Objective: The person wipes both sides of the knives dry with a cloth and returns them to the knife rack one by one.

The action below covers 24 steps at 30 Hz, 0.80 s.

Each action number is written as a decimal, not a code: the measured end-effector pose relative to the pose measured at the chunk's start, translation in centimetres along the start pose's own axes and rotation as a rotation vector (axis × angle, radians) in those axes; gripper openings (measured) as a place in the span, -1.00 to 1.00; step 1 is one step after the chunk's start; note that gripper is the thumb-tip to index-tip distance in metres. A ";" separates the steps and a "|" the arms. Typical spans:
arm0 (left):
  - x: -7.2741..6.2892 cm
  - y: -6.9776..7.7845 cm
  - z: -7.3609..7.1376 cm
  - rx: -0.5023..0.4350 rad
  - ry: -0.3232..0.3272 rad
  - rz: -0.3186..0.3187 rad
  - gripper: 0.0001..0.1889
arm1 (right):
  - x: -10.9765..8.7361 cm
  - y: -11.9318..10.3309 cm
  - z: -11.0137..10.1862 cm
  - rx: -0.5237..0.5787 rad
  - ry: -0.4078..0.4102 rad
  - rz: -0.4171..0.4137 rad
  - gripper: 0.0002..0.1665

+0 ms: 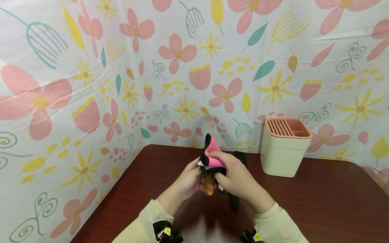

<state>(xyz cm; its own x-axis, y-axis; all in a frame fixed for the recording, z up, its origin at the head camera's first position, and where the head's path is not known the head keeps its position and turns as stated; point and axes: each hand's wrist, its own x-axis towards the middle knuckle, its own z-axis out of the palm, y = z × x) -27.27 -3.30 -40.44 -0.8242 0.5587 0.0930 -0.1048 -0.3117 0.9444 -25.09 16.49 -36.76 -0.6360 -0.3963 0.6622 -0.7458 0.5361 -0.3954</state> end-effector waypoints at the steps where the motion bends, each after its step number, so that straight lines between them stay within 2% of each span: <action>1: 0.0 0.0 0.0 0.002 0.000 -0.001 -0.63 | -0.1 0.0 0.1 -0.013 0.003 -0.007 -0.29; 5: 0.1 0.1 -0.1 0.012 0.010 -0.010 -0.65 | -0.2 0.1 0.4 -0.048 0.029 -0.034 -0.30; 9: 0.2 0.1 -0.2 0.009 0.030 -0.026 -0.65 | -0.2 -0.1 0.2 -0.022 0.015 -0.058 -0.35; 19: 0.3 0.2 -0.5 0.004 0.116 -0.024 -0.57 | -0.2 -1.2 -0.6 0.091 -0.119 -0.104 -0.35; 24: 0.4 0.1 -0.7 0.015 0.149 -0.012 -0.57 | -0.4 -1.9 -1.1 0.092 -0.192 -0.154 -0.36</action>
<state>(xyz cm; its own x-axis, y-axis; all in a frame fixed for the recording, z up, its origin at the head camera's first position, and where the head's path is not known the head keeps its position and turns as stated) -27.97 -3.65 -40.53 -0.8964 0.4419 0.0351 -0.1077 -0.2938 0.9498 -23.24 16.44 -35.55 -0.5332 -0.6068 0.5895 -0.8459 0.3920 -0.3616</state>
